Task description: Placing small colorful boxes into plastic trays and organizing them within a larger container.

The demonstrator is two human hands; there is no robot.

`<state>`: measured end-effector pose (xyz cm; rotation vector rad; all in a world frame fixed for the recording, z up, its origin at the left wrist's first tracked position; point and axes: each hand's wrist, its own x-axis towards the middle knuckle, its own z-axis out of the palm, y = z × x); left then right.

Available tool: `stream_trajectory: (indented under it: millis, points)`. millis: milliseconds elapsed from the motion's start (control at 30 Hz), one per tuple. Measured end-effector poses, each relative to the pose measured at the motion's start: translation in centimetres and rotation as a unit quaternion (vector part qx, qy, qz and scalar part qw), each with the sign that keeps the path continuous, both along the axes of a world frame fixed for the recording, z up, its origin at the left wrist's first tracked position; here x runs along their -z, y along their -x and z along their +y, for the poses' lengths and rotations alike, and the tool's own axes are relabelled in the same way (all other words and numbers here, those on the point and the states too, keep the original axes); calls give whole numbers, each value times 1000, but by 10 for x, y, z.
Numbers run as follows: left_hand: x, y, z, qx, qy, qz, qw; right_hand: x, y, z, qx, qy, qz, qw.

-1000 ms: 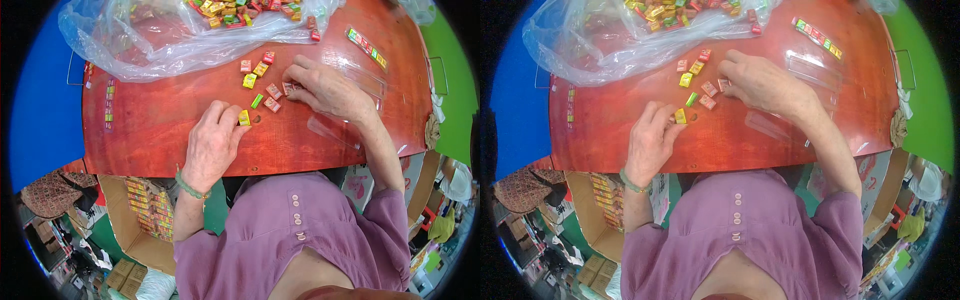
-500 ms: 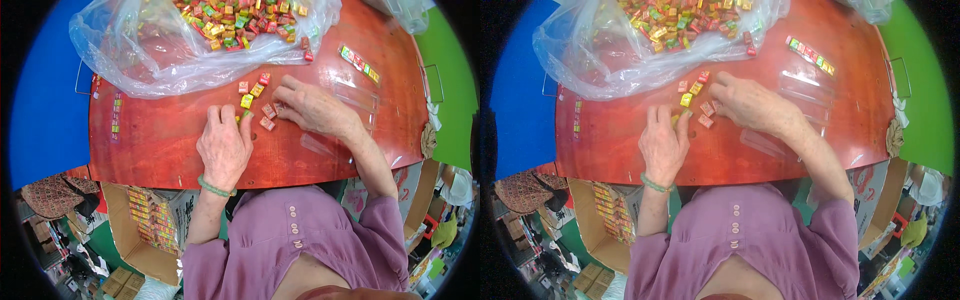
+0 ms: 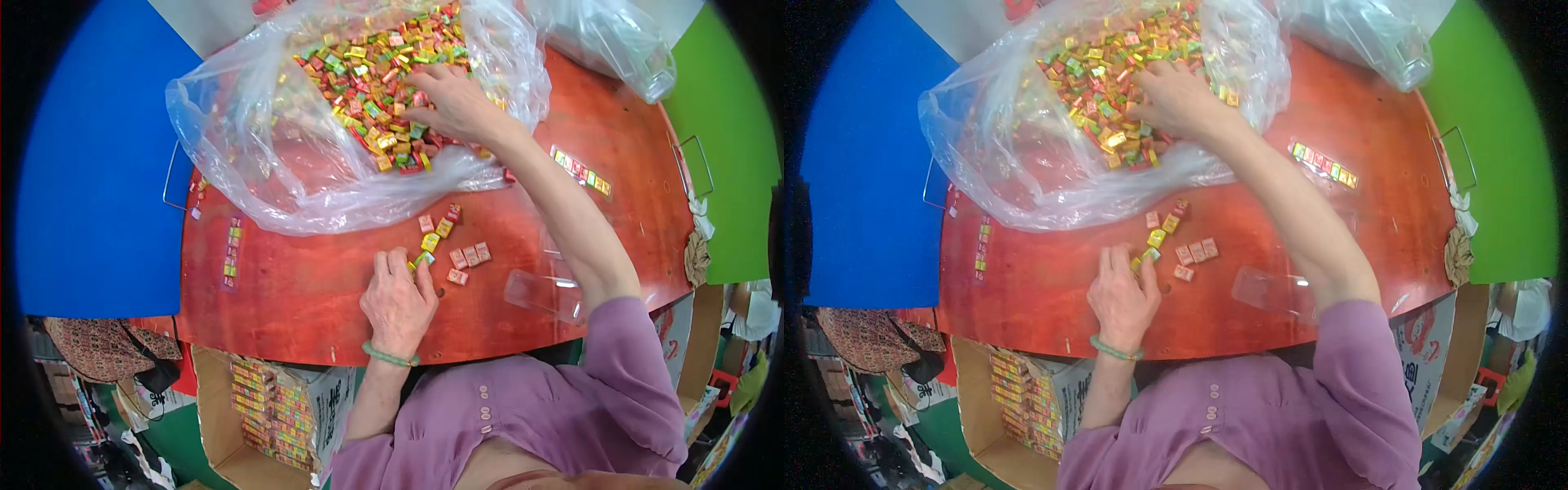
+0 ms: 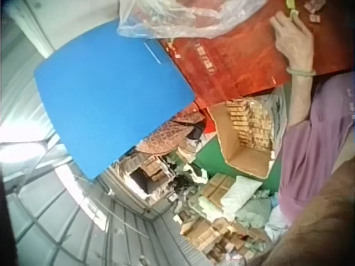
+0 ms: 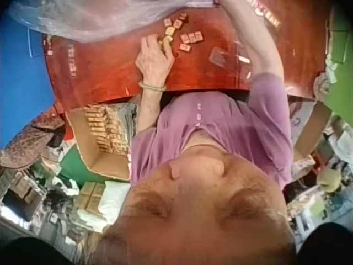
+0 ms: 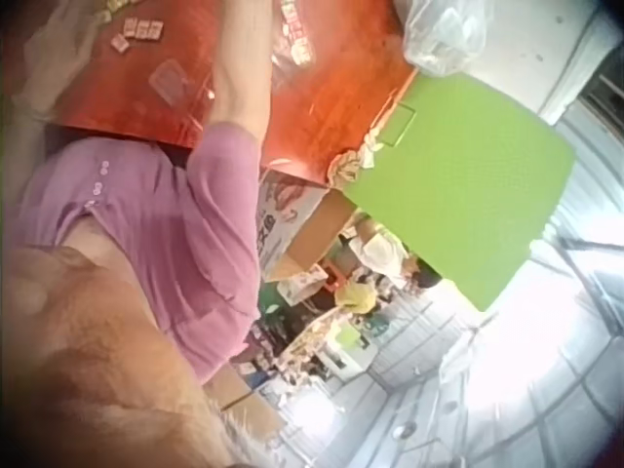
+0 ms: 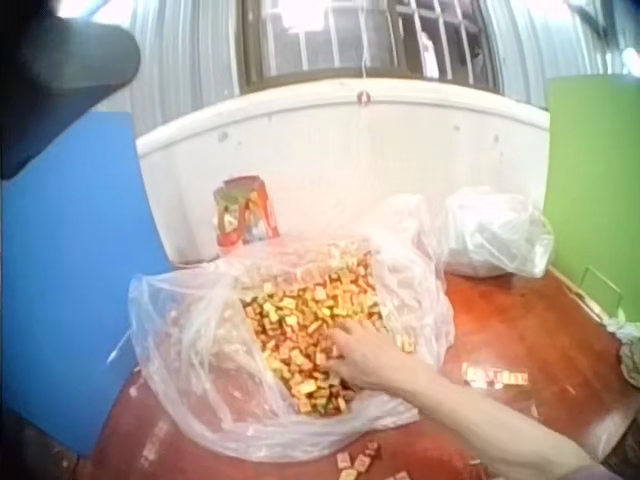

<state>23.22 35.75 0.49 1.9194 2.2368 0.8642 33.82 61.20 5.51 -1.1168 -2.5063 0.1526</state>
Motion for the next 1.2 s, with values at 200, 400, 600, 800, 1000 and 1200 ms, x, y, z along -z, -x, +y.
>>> stream_trajectory:
  millis: [200,400,600,800,1000,1200]
  points:
    - [1,-1,-4,-6,16,-4,1000,-4,82,26,139,132,-161,968]
    - [2,4,-3,-4,5,-5,1000,6,94,29,60,145,-122,980]
    - [-1,1,1,10,6,0,1000,6,57,27,-73,120,1,990]
    - [7,6,-2,12,-2,-10,1000,-7,22,-38,-89,264,89,956]
    - [0,6,-11,59,-1,-62,996,7,0,-72,-107,208,106,966]
    - [7,11,-14,73,10,-85,994,15,-11,-112,-150,186,44,970]
